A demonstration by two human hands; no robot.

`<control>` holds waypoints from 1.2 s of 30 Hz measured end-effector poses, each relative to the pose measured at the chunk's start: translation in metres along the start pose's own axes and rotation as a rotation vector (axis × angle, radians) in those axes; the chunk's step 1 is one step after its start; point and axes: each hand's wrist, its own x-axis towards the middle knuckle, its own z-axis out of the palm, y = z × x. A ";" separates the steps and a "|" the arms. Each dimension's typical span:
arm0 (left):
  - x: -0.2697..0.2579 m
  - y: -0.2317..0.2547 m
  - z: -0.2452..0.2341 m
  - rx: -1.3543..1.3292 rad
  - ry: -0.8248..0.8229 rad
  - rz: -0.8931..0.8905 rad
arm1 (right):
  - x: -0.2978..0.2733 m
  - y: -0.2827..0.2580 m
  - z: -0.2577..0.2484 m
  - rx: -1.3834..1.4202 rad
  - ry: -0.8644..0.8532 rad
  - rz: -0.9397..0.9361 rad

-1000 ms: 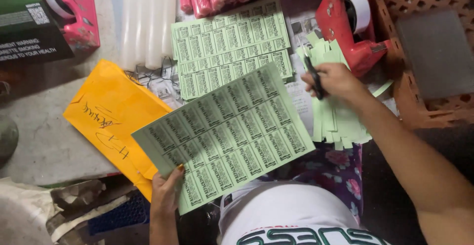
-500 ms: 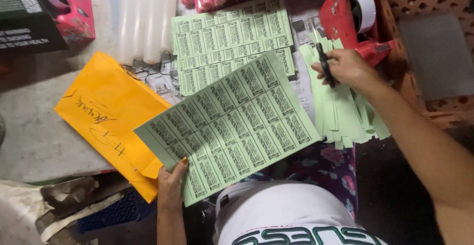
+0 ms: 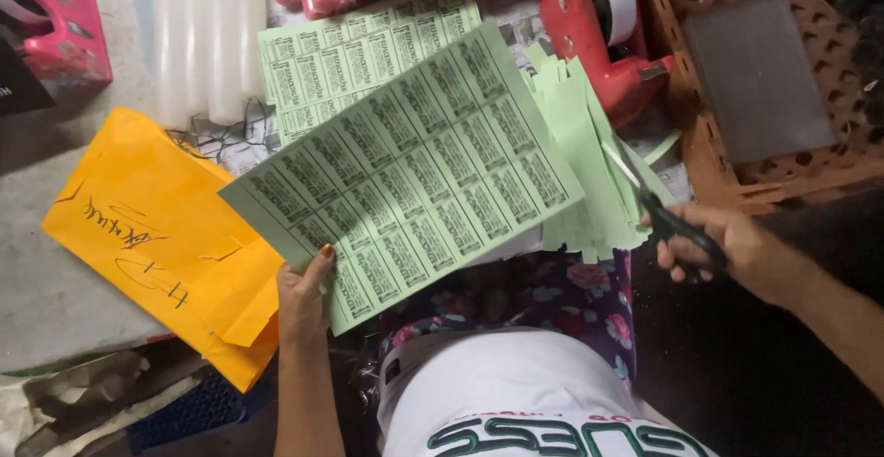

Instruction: Cutting sheets of labels into strips using scissors and placing them into an envelope

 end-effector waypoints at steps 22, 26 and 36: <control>0.020 -0.026 0.006 0.024 -0.043 0.089 | 0.014 0.010 0.050 0.123 -0.035 -0.328; 0.017 -0.021 0.009 0.015 -0.041 0.083 | 0.015 0.020 0.052 0.144 -0.034 -0.371; 0.030 -0.049 -0.023 -0.013 -0.112 0.094 | 0.014 0.023 0.060 0.183 -0.032 -0.389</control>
